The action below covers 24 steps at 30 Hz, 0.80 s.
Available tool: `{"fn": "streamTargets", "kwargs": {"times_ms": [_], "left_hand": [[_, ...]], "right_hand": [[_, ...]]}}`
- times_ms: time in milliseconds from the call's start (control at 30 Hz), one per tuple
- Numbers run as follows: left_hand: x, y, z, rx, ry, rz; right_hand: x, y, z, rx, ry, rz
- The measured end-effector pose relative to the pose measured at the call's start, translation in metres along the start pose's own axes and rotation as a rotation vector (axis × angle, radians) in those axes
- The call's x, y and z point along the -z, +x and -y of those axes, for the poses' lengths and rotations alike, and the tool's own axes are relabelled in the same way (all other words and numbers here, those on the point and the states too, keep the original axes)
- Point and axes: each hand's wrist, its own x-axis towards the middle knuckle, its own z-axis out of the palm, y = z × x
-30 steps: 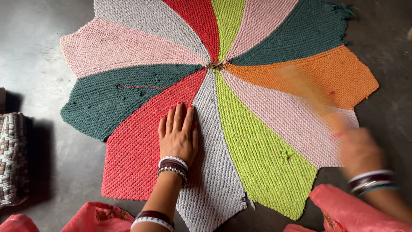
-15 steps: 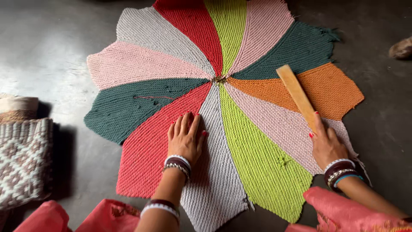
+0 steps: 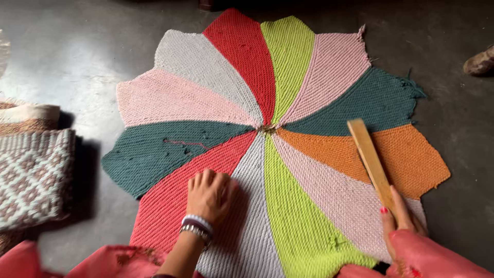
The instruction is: The person uses a wooden brush to repeatedly stroke the surface of a multi-colored, star-shaped knitted rug. They systematically move the brush across different colored segments of the rug, holding it down with their left hand while brushing with their right.
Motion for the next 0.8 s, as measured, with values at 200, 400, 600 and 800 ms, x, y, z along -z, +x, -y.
{"fn": "streamTargets", "kwargs": {"times_ms": [200,400,600,800], "left_hand": [[-0.001,0.097,-0.044,-0.176,-0.301,-0.673],[-0.006,0.135,-0.052,-0.101,-0.207,-0.679],[0.003,0.127,-0.055,-0.092,-0.162,-0.67],[0.001,0.126,-0.054,-0.097,-0.118,-0.691]], "right_hand": [[-0.01,0.057,0.049,0.35,0.411,-0.025],[-0.014,0.123,-0.005,0.011,-0.108,0.047],[0.015,0.162,-0.057,-0.356,-0.124,-0.058],[-0.043,0.114,0.023,0.304,-0.014,0.081]]}}
